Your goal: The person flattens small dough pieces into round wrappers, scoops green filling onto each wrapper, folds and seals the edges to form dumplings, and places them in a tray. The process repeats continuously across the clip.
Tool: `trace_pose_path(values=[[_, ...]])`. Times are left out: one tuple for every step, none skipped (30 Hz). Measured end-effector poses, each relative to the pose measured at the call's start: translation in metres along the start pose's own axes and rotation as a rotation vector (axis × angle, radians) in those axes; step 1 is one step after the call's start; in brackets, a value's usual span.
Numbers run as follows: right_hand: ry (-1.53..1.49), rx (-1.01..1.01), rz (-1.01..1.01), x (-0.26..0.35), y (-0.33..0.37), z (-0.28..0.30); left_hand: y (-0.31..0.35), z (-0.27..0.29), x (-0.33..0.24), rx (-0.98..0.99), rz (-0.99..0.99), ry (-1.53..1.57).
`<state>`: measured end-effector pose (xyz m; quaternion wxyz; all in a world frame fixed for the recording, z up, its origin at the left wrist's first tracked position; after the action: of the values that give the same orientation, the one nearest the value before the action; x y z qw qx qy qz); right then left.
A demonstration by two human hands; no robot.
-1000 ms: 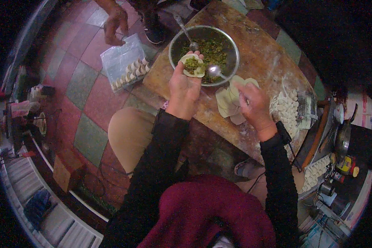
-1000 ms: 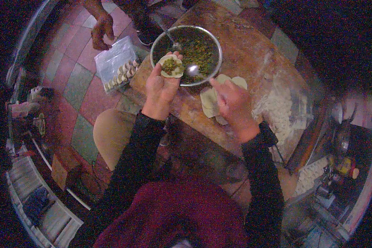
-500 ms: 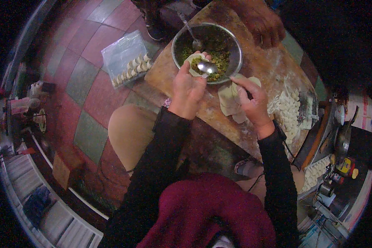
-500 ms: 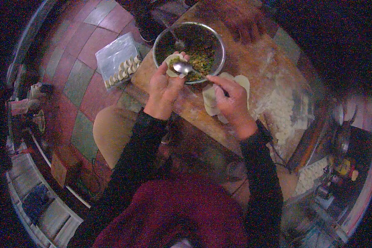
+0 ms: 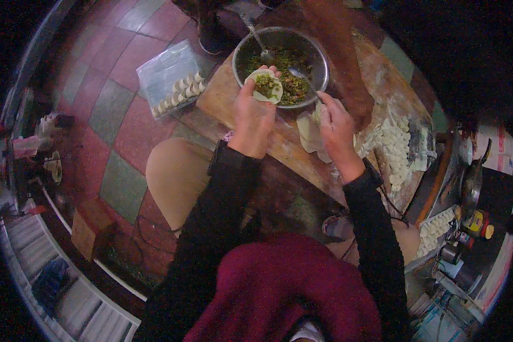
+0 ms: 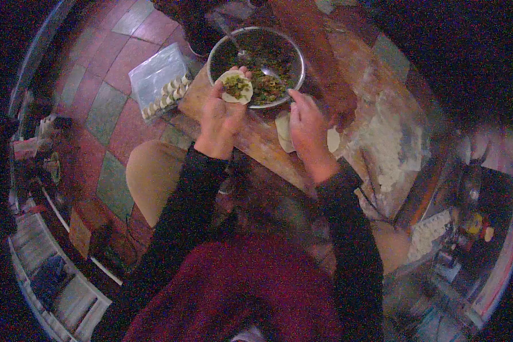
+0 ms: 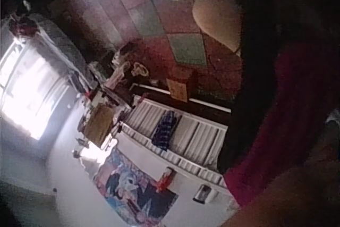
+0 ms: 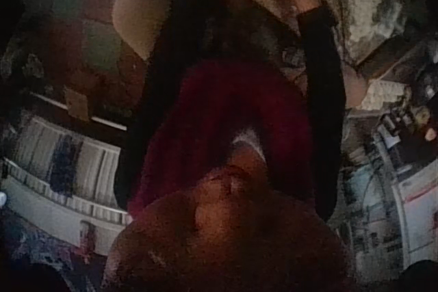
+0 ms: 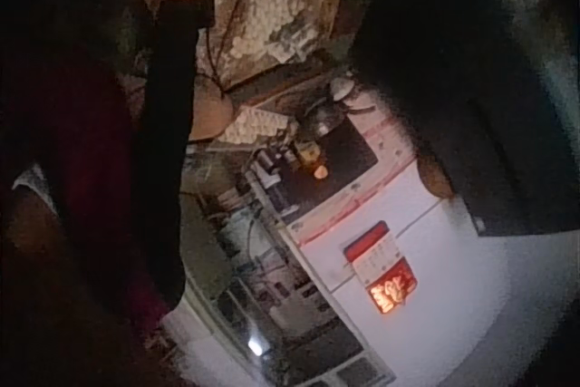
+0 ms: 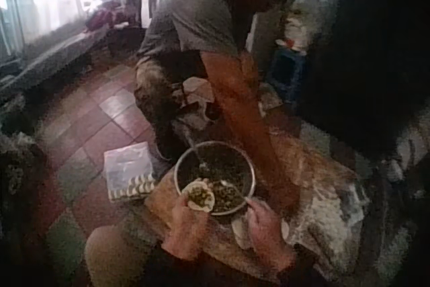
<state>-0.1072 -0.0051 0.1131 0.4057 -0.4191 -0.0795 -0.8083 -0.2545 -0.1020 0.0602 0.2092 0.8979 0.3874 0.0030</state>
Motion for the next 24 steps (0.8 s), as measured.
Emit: trace_pose_path(values=[[0.106, -0.038, 0.153, 0.005, -0.002, 0.003, 0.003, -0.003, -0.001, 0.004, -0.011, -0.054], [0.219, -0.06, 0.266, 0.01, -0.003, 0.005, 0.006, -0.005, -0.002, -0.027, -0.013, -0.104], [0.332, -0.082, 0.379, 0.016, -0.003, 0.009, 0.012, -0.009, 0.0, 0.028, 0.017, -0.166], [0.286, -0.07, 0.393, 0.02, -0.002, 0.012, 0.02, -0.012, 0.003, 0.048, 0.057, -0.224], [0.24, -0.059, 0.407, 0.025, -0.001, 0.017, 0.03, -0.014, 0.006, 0.081, 0.089, -0.271], [0.195, -0.053, 0.419, 0.031, 0.002, 0.022, 0.038, -0.017, 0.013, 0.081, 0.156, -0.227], [0.211, -0.056, 0.429, 0.035, 0.004, 0.026, 0.047, -0.019, 0.02, 0.094, 0.217, -0.171], [0.223, -0.056, 0.44, 0.04, 0.007, 0.029, 0.055, -0.021, 0.028, 0.108, 0.288, -0.101], [0.232, -0.05, 0.442, 0.044, 0.009, 0.032, 0.062, -0.022, 0.033, 0.103, 0.294, -0.13], [0.269, -0.06, 0.438, 0.047, 0.013, 0.034, 0.068, -0.024, 0.038, 0.104, 0.308, -0.144], [0.256, -0.058, 0.443, 0.05, 0.017, 0.037, 0.071, -0.026, 0.042, 0.103, 0.325, -0.159], [0.245, -0.046, 0.448, 0.051, 0.021, 0.039, 0.075, -0.028, 0.046, 0.139, 0.364, -0.157], [0.227, -0.036, 0.456, 0.051, 0.024, 0.042, 0.077, -0.03, 0.049, 0.155, 0.374, -0.167], [0.223, -0.058, 0.451, 0.051, 0.028, 0.046, 0.08, -0.032, 0.051, 0.169, 0.381, -0.178], [0.214, -0.081, 0.446, 0.051, 0.031, 0.051, 0.084, -0.034, 0.054, 0.19, 0.395, -0.171], [0.207, -0.105, 0.442, 0.051, 0.035, 0.056, 0.086, -0.037, 0.057, 0.191, 0.407, -0.219], [0.216, -0.081, 0.45, 0.05, 0.038, 0.06, 0.089, -0.039, 0.06, 0.2, 0.425, -0.247], [0.226, -0.055, 0.456, 0.05, 0.041, 0.065, 0.091, -0.041, 0.063, 0.216, 0.46, -0.257], [0.235, -0.03, 0.461, 0.051, 0.045, 0.07, 0.094, -0.044, 0.066, 0.252, 0.441, -0.349], [0.219, -0.046, 0.447, 0.051, 0.048, 0.077, 0.099, -0.045, 0.067, 0.295, 0.433, -0.422], [0.202, -0.063, 0.433, 0.052, 0.052, 0.085, 0.103, -0.046, 0.069, 0.292, 0.438, -0.496], [0.175, -0.07, 0.412, 0.052, 0.057, 0.092, 0.107, -0.046, 0.073, 0.274, 0.463, -0.448], [0.219, -0.05, 0.46, 0.054, 0.062, 0.098, 0.11, -0.044, 0.077, 0.21, 0.503, -0.4], [0.258, -0.022, 0.501, 0.055, 0.067, 0.105, 0.113, -0.046, 0.081, 0.228, 0.539, -0.315]])
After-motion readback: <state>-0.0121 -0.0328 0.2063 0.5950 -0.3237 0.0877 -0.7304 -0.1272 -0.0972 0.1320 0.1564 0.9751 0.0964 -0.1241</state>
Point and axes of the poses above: each hand's wrist, its own y-axis away from the middle knuckle, its own z-axis out of the back of the hand, x = y × z, the point moved 3 cm from there along -y, towards the middle knuckle
